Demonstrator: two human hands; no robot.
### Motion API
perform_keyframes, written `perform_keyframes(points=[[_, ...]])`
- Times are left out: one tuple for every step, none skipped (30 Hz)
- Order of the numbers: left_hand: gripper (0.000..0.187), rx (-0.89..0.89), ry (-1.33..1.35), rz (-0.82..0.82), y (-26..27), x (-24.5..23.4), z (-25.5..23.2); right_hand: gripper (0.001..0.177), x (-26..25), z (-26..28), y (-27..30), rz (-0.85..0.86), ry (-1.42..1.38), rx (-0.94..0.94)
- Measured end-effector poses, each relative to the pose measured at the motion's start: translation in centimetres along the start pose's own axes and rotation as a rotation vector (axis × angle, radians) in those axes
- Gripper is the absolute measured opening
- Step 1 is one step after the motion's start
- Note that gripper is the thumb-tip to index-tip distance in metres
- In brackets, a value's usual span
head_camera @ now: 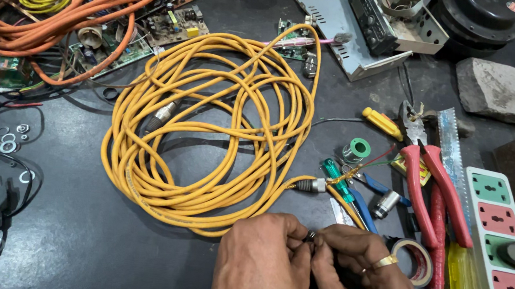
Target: The person strips the insulation from a yellow cable, twists the exposed wires, and inserts them into a small cylindrical connector. They then use pliers to crimp the connector and secure the connection.
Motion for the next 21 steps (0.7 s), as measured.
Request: perform_keyframes(points=[[0.018,0.005,-0.001,-0.003,0.02,-0.11,-0.07,0.021,0.07,0.38,-0.23,0.026,0.009,-0.036],[0.018,0.011,-0.002,-0.004,0.06,-0.16,-0.14,0.022,0.18,0.73,-0.36,0.052,0.019,-0.073],[0.018,0.016,-0.003,-0.006,0.08,-0.19,-0.2,0.022,0.19,0.54,-0.39,0.055,0.022,-0.055],[0.018,0.012,-0.004,0.003,0.08,-0.09,-0.17,0.022,0.13,0.36,-0.41,0.058,0.026,-0.037],[0.018,0.008,-0.004,0.011,0.07,0.02,-0.13,0.022,0.07,0.17,-0.44,0.061,0.029,-0.019],[0.018,0.004,-0.006,0.018,0.06,0.1,-0.06,0.022,0.09,0.08,-0.45,0.065,0.032,-0.011],[0.018,0.001,-0.002,0.015,0.07,0.1,0.02,0.022,0.11,0.01,-0.43,0.069,0.034,-0.003],[0.017,-0.001,0.001,0.012,0.06,0.12,0.11,0.022,0.12,-0.06,-0.41,0.072,0.037,0.005],[0.016,-0.004,0.004,0.009,0.03,0.18,0.2,0.022,0.23,0.02,-0.38,0.085,0.052,-0.002],[0.016,0.025,0.023,-0.007,0.05,0.06,0.07,0.022,0.3,0.1,-0.37,0.098,0.067,-0.009],[0.015,0.053,0.041,-0.022,0.12,-0.1,0.03,0.021,0.38,0.17,-0.37,0.111,0.082,-0.016],[0.014,0.081,0.06,-0.038,0.14,-0.19,-0.06,0.022,0.27,0.12,-0.42,0.103,0.075,-0.012],[0.014,0.1,0.074,-0.056,0.08,-0.22,-0.11,0.022,0.2,0.05,-0.47,0.096,0.068,-0.008],[0.014,0.118,0.086,-0.074,0.03,-0.29,-0.11,0.023,0.2,-0.02,-0.45,0.089,0.059,-0.003],[0.014,0.136,0.099,-0.093,0.0,-0.37,-0.09,0.023,0.19,-0.11,-0.46,0.082,0.07,0.003],[0.013,0.136,0.106,-0.094,-0.02,-0.25,0.05,0.024,0.15,-0.2,-0.49,0.075,0.081,0.007],[0.012,0.136,0.112,-0.096,-0.03,-0.13,0.17,0.025,0.12,-0.26,-0.49,0.068,0.092,0.012],[0.012,0.137,0.12,-0.097,-0.06,-0.02,0.19,0.024,0.11,-0.13,-0.53,0.065,0.108,-0.001],[0.01,0.157,0.09,-0.113,-0.06,-0.02,-0.06,0.024,0.1,0.0,-0.56,0.062,0.124,-0.014],[0.01,0.176,0.06,-0.13,-0.03,0.01,-0.35,0.023,0.07,0.15,-0.56,0.06,0.139,-0.026],[0.011,0.194,0.03,-0.146,0.03,-0.04,-0.6,0.023,0.05,0.17,-0.59,0.062,0.132,-0.026]])
Point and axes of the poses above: each hand's wrist, its own y-axis away from the middle knuckle, its own x-axis out of the palm, z = x × y, the point moved 10 cm from there along -y, towards the middle knuckle
